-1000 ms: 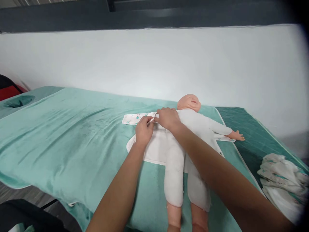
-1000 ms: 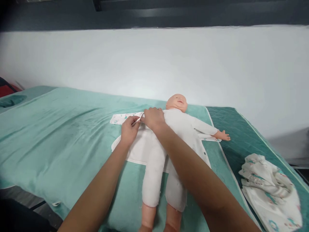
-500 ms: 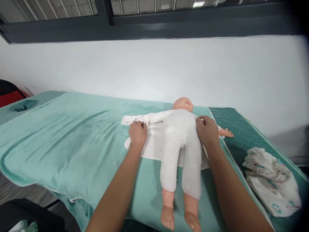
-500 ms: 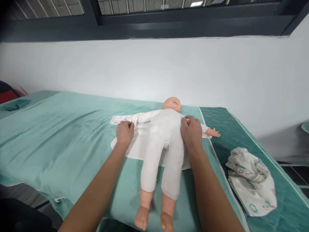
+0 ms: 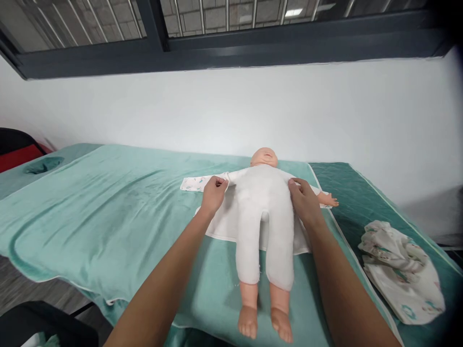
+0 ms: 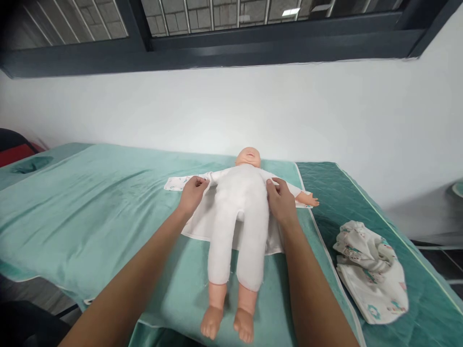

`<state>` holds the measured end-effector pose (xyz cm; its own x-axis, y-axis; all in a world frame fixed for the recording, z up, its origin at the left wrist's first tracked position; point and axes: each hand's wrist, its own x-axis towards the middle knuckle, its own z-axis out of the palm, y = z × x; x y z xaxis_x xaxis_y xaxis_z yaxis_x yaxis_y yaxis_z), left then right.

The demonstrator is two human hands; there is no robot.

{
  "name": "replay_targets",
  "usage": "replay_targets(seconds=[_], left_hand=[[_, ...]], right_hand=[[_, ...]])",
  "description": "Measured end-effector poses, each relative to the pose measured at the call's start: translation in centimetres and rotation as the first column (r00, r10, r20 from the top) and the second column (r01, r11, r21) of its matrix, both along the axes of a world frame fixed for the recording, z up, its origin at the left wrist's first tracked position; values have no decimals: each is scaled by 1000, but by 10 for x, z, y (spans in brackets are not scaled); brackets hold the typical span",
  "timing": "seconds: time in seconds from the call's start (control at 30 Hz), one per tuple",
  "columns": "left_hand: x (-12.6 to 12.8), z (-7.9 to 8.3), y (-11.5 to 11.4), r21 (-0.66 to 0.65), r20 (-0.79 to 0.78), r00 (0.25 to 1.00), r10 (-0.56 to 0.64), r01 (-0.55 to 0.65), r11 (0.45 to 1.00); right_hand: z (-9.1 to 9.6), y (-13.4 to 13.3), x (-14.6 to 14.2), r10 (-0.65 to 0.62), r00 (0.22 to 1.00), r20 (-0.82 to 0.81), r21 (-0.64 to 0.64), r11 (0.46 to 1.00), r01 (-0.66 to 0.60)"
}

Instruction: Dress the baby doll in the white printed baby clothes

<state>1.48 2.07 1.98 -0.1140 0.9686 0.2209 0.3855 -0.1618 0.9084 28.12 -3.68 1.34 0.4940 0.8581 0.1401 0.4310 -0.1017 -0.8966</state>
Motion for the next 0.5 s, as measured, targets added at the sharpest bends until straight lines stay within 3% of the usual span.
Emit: replay_targets(seconds=[0.23,0.3,0.5], left_hand=[[16,16,12,13,4,999,-49,49,999],[23,22,16,26,5,998,-66,66,998],[37,54,35,23,36,997,-69,68,997]], right_hand=[[-12,5,-13,258,934,-246,131,964,-231],[-13,5,-18,342,906,-250,163,937,-309],[-7,3,-29,524,823,-219,102,851,-515]])
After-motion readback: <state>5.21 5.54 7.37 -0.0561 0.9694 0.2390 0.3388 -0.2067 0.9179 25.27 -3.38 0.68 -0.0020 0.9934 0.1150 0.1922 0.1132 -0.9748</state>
